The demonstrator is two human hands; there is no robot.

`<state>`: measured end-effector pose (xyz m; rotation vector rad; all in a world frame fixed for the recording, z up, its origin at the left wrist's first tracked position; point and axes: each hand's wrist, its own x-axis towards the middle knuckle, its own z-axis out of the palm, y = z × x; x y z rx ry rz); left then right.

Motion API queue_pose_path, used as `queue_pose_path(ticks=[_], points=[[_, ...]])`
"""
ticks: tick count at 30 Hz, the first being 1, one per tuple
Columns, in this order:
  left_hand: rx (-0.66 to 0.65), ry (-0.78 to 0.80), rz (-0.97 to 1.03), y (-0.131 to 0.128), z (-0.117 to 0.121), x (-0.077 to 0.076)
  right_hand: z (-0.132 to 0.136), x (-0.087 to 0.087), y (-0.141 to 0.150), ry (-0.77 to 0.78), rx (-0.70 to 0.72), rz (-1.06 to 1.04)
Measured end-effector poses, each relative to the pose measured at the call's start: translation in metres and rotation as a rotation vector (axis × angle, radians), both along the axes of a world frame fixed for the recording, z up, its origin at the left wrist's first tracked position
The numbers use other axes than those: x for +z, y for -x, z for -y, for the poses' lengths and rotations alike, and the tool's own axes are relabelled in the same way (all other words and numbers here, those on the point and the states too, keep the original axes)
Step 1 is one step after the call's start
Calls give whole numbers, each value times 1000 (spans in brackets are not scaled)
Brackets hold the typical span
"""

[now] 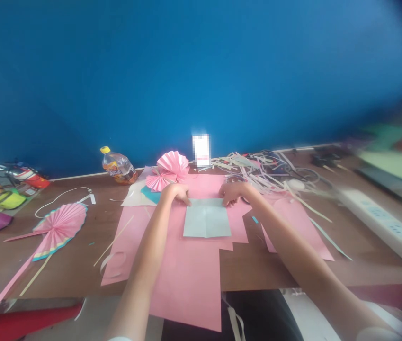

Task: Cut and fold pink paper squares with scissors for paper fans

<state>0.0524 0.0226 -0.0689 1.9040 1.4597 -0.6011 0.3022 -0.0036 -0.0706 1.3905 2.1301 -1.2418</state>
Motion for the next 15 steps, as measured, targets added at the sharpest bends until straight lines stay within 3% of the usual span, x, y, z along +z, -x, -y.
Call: queue_pose_path(ticks=[3,6,10,15], points=[[12,-17,-1,-3,3,7,0,3,-1,-43,42,7],[-4,-145,28,-7,9,21,5,16,-3,-159,111,-45],[-88,-240,172,-16,20,40,15,38,-4,-386,184,-120],[-163,-238,411,-25,30,51,22,52,-4,-440,197,-246]])
